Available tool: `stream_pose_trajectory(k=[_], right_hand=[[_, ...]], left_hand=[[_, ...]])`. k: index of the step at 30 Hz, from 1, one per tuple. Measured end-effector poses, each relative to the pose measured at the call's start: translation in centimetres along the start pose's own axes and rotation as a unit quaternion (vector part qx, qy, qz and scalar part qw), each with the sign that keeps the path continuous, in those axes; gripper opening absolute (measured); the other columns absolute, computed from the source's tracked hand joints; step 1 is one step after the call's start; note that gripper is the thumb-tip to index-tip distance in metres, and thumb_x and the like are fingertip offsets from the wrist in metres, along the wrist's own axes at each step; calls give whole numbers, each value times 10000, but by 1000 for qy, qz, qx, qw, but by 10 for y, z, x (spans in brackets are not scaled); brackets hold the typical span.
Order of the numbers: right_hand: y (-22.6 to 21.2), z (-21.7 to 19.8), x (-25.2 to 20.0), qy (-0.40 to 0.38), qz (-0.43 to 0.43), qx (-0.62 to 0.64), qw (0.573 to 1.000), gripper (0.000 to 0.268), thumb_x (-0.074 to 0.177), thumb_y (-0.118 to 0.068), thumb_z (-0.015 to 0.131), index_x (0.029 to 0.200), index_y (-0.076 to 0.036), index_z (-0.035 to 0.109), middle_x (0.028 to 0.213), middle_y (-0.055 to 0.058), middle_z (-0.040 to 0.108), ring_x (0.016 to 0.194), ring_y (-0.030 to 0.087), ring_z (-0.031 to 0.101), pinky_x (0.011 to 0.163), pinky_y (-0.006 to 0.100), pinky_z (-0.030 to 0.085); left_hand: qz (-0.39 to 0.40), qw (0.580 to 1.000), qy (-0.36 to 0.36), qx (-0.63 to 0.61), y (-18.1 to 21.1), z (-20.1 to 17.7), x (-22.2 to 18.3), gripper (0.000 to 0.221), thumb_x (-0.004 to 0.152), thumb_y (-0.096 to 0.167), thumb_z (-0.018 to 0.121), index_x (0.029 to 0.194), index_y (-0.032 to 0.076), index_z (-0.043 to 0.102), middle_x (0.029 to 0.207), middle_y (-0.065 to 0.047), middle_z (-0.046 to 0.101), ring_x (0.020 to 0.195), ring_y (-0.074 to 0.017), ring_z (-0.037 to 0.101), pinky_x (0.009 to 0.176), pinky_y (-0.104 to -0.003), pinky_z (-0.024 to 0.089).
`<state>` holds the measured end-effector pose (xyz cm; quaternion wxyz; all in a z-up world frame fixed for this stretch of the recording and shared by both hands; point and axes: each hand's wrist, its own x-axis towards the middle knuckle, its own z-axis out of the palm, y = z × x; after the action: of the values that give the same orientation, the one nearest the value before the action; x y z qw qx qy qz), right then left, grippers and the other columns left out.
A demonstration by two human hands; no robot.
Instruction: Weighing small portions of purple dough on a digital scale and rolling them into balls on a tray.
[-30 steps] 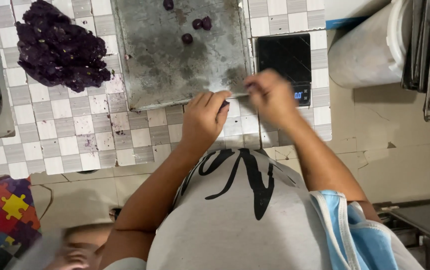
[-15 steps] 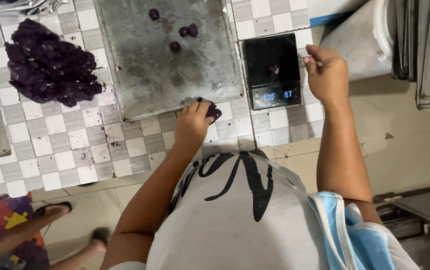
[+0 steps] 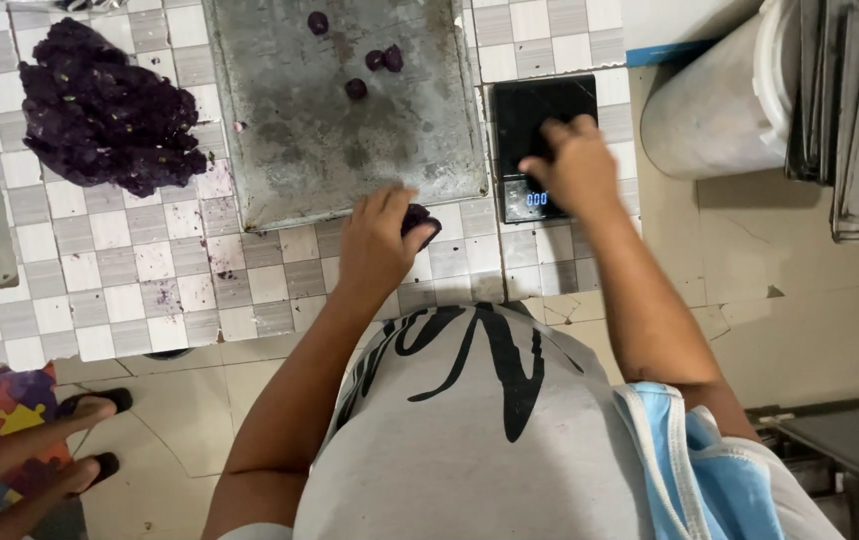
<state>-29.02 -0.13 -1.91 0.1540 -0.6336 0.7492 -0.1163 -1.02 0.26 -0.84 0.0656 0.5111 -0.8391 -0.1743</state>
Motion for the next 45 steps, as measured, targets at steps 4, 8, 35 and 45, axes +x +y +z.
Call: stream_pose_trajectory(k=[4,8,35,45], right_hand=[[-48,11,-18,47,-92,79,992,241,799,-145,670,1039,-137,664,938,85,560,900,315,602,769,395,507],[-142,2,-46,194,-382,142,893,474,979,-423,359,1356,-156,464,1418,184,352,1351,407,208,1084,495,96],[-134,-17,25,100,-264,-39,959,456,940,-217,607,1327,-33,451,986,219,506,862,379,502,711,479,403],[-120,114,-75,-30,-50,20,998,567,699,-321,747,1180,-111,533,1151,73,514,1097,257,505,892,344,460]], left_hand=[[-51,820,131,-554,18,-6,17,600,878,482,581,1349,147,419,1322,-104,440,1185,-338,421,985,-428,325],[-18,482,-59,-874,49,-3,25,634,934,589,417,1436,209,343,1451,-47,374,1295,-290,359,1051,-427,283],[-14,699,52,-713,-96,-106,-24,854,837,699,375,1451,193,64,1552,-116,56,1427,-349,108,1093,-620,121],[148,984,-16,-95,-66,10,-22,814,677,329,778,1389,270,389,1426,-31,343,1288,-380,343,926,-571,404]])
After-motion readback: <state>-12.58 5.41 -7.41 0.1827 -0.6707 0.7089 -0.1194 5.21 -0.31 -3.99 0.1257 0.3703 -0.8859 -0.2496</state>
